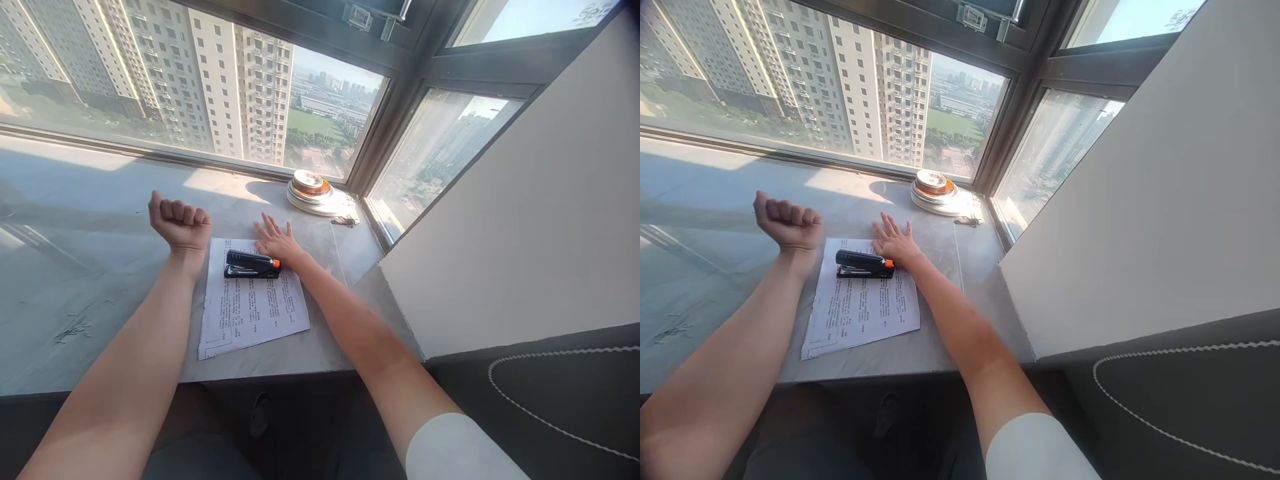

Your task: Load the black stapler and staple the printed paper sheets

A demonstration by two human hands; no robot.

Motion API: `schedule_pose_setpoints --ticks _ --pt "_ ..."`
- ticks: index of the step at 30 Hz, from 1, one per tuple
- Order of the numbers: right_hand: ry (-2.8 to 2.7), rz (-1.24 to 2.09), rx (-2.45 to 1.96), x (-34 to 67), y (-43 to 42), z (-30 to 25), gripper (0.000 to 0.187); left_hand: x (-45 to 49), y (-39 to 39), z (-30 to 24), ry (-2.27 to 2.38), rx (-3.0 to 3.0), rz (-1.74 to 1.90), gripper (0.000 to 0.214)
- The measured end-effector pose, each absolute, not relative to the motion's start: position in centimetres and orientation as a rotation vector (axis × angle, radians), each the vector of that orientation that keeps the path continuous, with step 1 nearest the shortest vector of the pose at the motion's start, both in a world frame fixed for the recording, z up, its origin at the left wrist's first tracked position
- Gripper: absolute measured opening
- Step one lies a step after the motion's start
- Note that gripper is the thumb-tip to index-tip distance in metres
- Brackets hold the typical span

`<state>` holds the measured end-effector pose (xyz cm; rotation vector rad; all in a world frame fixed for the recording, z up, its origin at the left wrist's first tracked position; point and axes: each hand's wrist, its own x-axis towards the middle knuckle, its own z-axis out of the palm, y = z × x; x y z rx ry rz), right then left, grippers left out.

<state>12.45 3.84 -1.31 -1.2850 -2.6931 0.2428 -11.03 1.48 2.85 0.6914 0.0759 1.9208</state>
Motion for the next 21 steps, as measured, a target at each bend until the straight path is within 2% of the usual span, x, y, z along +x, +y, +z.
schedule_pose_setpoints --ticks 5,14,17,21 --pt "-2.665 0.173 -1.302 13.5 2.2 -1.3 0.07 -8.7 1.4 2.7 0.273 0.726 1.734 0.057" --pt "-2.519 0.133 -1.682 22.8 0.6 -1.7 0.07 -2.1 1.6 1.2 0.623 0.94 1.428 0.063" --pt "-2.537 0.118 -1.611 24.5 1.3 -1.7 0.069 -0.1 1.2 0.2 0.843 1.242 1.21 0.058" --pt "-2.498 0.157 -1.302 25.5 1.9 -0.6 0.059 0.6 0.9 -0.6 1.019 1.73 0.913 0.048"
